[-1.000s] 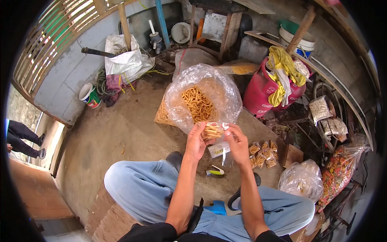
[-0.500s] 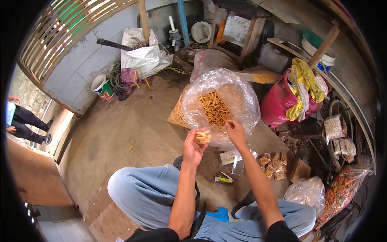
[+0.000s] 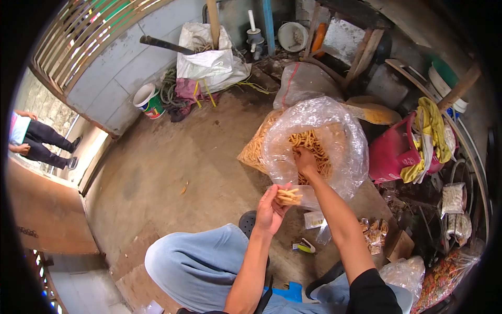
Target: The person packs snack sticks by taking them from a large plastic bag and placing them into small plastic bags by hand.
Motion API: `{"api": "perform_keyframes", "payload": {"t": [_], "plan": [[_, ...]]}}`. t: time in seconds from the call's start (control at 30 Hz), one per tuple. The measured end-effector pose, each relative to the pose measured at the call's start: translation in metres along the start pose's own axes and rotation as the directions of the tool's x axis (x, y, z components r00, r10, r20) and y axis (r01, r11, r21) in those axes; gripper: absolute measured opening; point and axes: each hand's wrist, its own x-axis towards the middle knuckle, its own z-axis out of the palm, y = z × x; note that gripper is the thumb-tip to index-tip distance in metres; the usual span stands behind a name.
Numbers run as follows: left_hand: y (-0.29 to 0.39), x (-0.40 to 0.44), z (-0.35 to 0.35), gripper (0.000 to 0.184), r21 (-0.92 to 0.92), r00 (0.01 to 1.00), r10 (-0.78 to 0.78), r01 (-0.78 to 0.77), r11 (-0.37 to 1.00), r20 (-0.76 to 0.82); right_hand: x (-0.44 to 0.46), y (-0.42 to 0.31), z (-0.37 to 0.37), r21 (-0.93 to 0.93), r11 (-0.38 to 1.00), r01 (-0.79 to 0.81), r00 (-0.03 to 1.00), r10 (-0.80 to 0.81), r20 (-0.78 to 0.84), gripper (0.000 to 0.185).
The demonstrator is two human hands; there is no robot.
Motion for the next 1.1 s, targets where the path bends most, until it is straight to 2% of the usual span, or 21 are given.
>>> {"api": "perform_keyframes", "payload": {"t": [0.1, 0.13, 0.17, 0.23, 0.3, 0.4, 0.5, 0.57, 0.6, 0.67, 0.8, 0.9, 1.0, 1.1], "plan": [[0.003, 0.003, -0.003, 0.022, -0.006, 1.0, 0.019, -0.019, 1.0, 0.0, 0.004, -0.003, 0.002, -0.044, 0.999, -0.007, 1.0, 0.007, -0.012, 0.022], [0.004, 0.004, -0.004, 0.022, -0.01, 1.0, 0.023, -0.023, 1.0, -0.007, 0.003, -0.002, 0.004, -0.043, 0.998, 0.034, 0.996, -0.038, -0.087, 0.02], [0.005, 0.004, -0.006, 0.022, -0.007, 1.0, 0.025, -0.025, 1.0, -0.002, 0.002, 0.0, 0.005, -0.044, 0.998, 0.038, 0.996, -0.041, -0.078, 0.02], [0.005, 0.004, -0.011, 0.022, -0.011, 1.0, 0.028, -0.028, 1.0, 0.001, -0.003, -0.001, -0.004, 0.11, 0.992, 0.057, 0.995, -0.047, -0.092, 0.02], [0.005, 0.006, -0.014, 0.023, -0.009, 0.997, 0.053, -0.052, 0.999, 0.055, -0.003, 0.012, -0.003, 0.115, 0.99, 0.084, 0.991, -0.071, -0.112, 0.022], [0.005, 0.002, -0.007, 0.025, 0.007, 0.997, 0.074, -0.074, 0.997, 0.005, -0.016, 0.013, -0.022, 0.157, 0.984, 0.078, 0.99, -0.058, -0.131, 0.025], [0.004, 0.002, -0.007, 0.026, 0.022, 0.996, 0.086, -0.087, 0.996, 0.031, -0.036, 0.007, -0.049, 0.243, 0.969, 0.038, 0.985, 0.005, -0.175, 0.025], [0.007, -0.003, 0.002, 0.025, 0.046, 0.996, 0.092, -0.093, 0.995, 0.011, -0.067, -0.013, -0.09, 0.654, 0.754, -0.068, 0.989, 0.138, -0.057, 0.022], [0.006, -0.006, 0.007, 0.024, 0.072, 0.995, 0.098, -0.097, 0.993, -0.016, -0.09, -0.03, -0.114, 0.676, 0.736, -0.038, 0.988, 0.13, -0.086, 0.019], [0.002, -0.007, 0.008, 0.023, 0.081, 0.995, 0.103, -0.103, 0.991, 0.014, -0.133, -0.047, -0.154, 0.626, 0.779, 0.039, 0.977, 0.103, -0.189, 0.02], [-0.006, -0.018, 0.023, 0.021, 0.122, 0.995, 0.092, -0.095, 0.988, 0.033, -0.212, -0.08, -0.215, 0.605, 0.794, 0.051, 0.97, 0.106, -0.221, 0.02], [-0.013, -0.028, 0.036, 0.021, 0.13, 0.994, 0.075, -0.084, 0.988, 0.076, -0.247, -0.094, -0.238, 0.555, 0.824, 0.117, 0.956, 0.058, -0.288, 0.018], [-0.017, -0.039, 0.049, 0.022, 0.14, 0.99, 0.051, -0.07, 0.988, 0.133, -0.266, -0.104, -0.251, 0.37, 0.924, 0.102, 0.947, 0.024, -0.321, 0.015], [-0.026, -0.041, 0.052, 0.024, 0.179, 0.987, 0.029, -0.058, 0.982, 0.16, -0.274, -0.099, -0.252, 0.357, 0.927, 0.112, 0.947, 0.009, -0.321, 0.016]]}}
